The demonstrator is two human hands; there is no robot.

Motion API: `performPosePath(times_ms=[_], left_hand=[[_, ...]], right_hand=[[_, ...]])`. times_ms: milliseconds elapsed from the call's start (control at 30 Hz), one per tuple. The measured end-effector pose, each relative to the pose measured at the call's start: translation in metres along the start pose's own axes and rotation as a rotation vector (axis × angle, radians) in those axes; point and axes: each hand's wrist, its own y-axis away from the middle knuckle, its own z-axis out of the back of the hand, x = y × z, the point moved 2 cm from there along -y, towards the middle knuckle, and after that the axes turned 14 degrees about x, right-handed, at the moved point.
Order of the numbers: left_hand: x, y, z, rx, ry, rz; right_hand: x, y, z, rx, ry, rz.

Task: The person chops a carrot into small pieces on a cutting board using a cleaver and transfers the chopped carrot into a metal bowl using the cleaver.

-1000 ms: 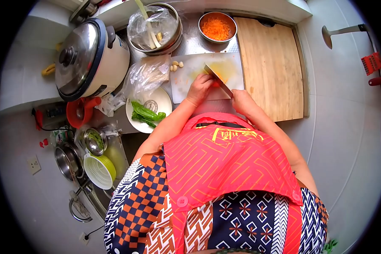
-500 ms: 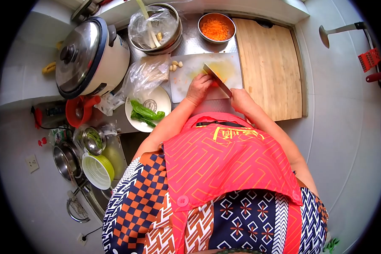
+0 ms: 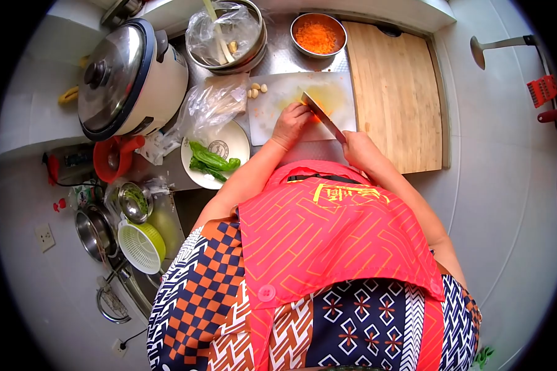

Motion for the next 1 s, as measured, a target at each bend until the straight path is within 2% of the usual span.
performPosePath(times_ms=[200, 300, 1000], left_hand=[[-0.002, -0.003, 0.003, -0.006, 0.031, 0.005], [-0.002, -0.005, 0.003, -0.024, 0.022, 0.000], [0.001, -0.001, -0.003, 0.006, -0.050, 0.054]], right_hand=[[-0.007, -0.010, -0.002, 0.064, 0.054, -0.033], [-0.016, -0.021, -0.010, 0.013, 0.102, 0.045], [-0.017, -0.030, -0.017, -0.035, 0.102, -0.036]])
